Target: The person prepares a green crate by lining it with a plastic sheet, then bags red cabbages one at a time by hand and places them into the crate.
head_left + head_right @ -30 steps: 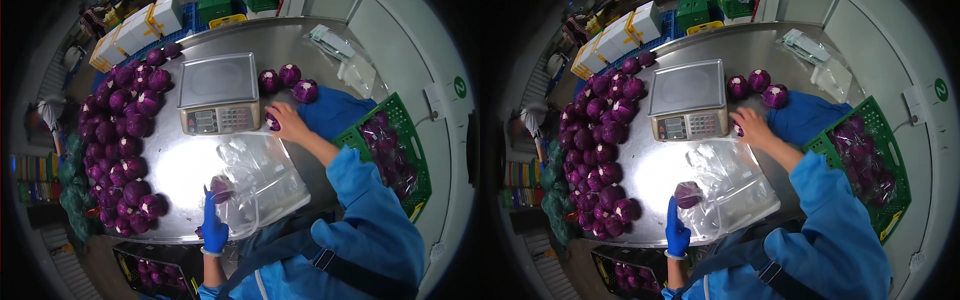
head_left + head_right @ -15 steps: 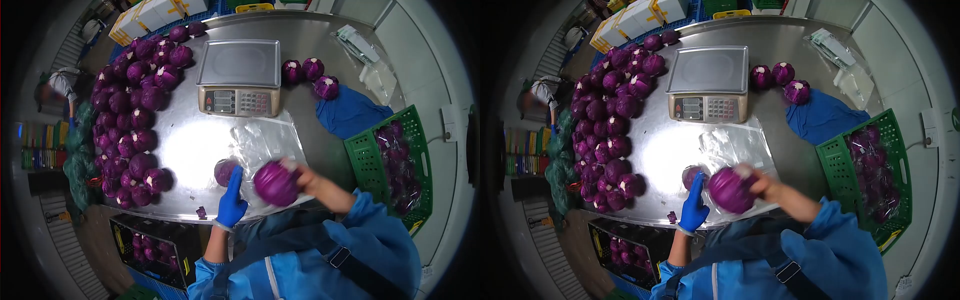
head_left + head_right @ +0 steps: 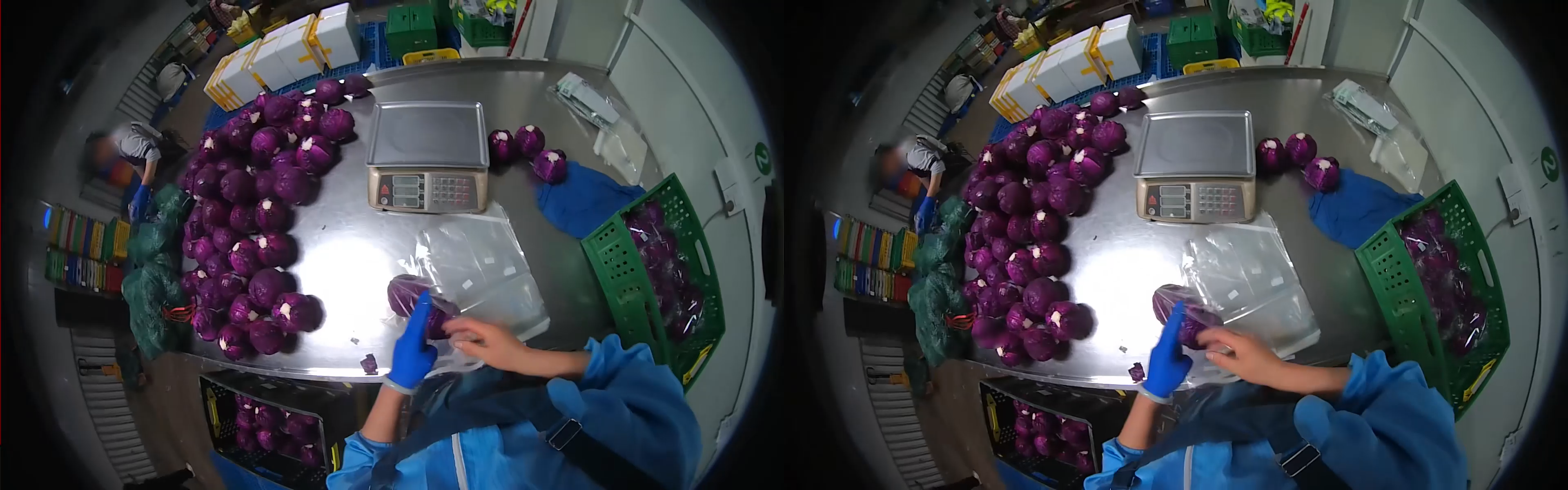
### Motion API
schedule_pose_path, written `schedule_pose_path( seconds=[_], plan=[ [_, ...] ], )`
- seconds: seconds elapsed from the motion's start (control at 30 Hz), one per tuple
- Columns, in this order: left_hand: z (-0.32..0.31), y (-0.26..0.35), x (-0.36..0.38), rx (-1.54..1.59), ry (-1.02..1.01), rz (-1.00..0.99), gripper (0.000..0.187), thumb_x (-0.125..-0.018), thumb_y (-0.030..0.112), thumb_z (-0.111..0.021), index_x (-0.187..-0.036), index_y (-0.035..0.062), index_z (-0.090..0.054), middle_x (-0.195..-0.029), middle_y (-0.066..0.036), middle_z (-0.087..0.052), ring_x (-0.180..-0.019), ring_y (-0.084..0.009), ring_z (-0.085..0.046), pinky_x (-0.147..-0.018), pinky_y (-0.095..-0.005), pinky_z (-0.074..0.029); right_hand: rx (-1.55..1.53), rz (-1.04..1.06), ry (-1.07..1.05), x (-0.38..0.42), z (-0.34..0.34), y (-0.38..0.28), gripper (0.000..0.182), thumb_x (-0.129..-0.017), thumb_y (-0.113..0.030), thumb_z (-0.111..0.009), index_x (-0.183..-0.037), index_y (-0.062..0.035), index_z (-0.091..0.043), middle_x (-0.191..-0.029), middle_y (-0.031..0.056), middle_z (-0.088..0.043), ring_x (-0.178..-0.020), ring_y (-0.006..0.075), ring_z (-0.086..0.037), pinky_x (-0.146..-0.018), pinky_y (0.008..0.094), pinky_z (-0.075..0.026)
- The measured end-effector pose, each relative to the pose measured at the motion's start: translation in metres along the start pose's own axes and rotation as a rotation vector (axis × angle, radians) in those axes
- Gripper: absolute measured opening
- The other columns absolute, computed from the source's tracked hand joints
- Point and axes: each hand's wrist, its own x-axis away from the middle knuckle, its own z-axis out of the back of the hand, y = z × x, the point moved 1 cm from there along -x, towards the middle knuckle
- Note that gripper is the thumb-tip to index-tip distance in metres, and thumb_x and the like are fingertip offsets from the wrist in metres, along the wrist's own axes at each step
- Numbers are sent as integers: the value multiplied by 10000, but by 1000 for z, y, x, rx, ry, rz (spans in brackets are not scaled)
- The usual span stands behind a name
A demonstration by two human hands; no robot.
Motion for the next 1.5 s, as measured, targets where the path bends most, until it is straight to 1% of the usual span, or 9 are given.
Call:
schedule_pose_path(
  seconds=[0.03, 0.13, 0.37, 0.57, 0.7, 0.8, 0.83, 1.13, 1.5],
  plan=[
    [16, -1, -5, 176, 21, -36, 930, -610, -173, -452, -1492, 67, -278, -1518, -124, -340, -1400, -251, -328, -1083, -309, -325, 654, 479, 236, -5, 1, -23, 457, -824, -235, -688, -1221, -54, -553, -1176, 147, -555, -1094, 342, -567, -925, 431, -491],
    [59, 4, -14, 294, -5, 1, 913, -586, -184, -445, -1466, 8, -298, -1503, -149, -344, -1405, -256, -307, -1121, -327, -277, 1246, 561, 420, -41, -7, -68, 481, -769, -257, -710, -1176, -46, -564, -1212, 144, -544, -1086, 320, -556, -861, 398, -499],
    [85, -1, 16, -99, 4, -143, 797, -577, -200, -430, -1320, 77, -513, -1428, -135, -463, -1263, -316, -505, -972, -344, -474, 1022, 410, 413, -39, -14, -21, 208, -774, -197, -614, -627, -51, -594, -597, 115, -597, -549, 316, -610, -520, 445, -481],
    [25, -52, 97, -273, 160, -32, 506, -689, -113, -510, -1126, 124, -608, -1271, -104, -584, -900, -317, -669, -694, -358, -539, 1100, 220, 252, 36, -3, 95, 228, -791, -206, -630, -640, -51, -558, -644, 122, -602, -603, 334, -607, -566, 448, -484],
    [-14, -59, 125, -665, 662, -104, 542, -814, 19, -569, -1332, 160, -490, -1052, -187, -643, -725, -345, -647, -628, -456, -504, 1025, 285, 248, 59, -8, 131, 197, -806, -209, -624, -681, -60, -591, -651, 133, -624, -614, 314, -633, -566, 433, -503],
    [-33, -86, 160, -620, 11, 664, 625, -864, 96, -560, -1453, 166, -362, -842, -220, -657, -649, -363, -628, -586, -477, -483, 1014, 217, 175, 64, -3, 139, 200, -808, -216, -626, -688, -59, -593, -650, 136, -627, -622, 327, -638, -568, 441, -502],
    [-41, -86, 167, -675, 1, 565, 680, -902, 161, -554, -1505, 168, -241, -690, -247, -618, -626, -383, -625, -568, -487, -474, 1046, 202, 123, 66, -1, 140, 204, -805, -218, -627, -682, -58, -591, -645, 136, -626, -617, 334, -638, -563, 446, -500],
    [-81, -118, 192, 708, 440, 704, 616, -913, -28, -467, -1485, 71, -264, -1114, -124, -625, -907, -222, -653, -719, -346, -580, 1045, 629, -330, 44, -95, 116, 214, -798, -199, -646, -959, -75, -577, -953, 95, -587, -917, 272, -586, -752, 382, -499],
    [-69, -114, 209, 642, 274, 647, 635, -936, -30, -407, -1507, 49, -138, -1099, -243, -643, -970, -288, -668, -812, -351, -546, 763, 298, -537, 94, -46, 144, 199, -826, -266, -659, -879, -87, -590, -846, 108, -610, -855, 327, -613, -715, 432, -484]
  ],
)
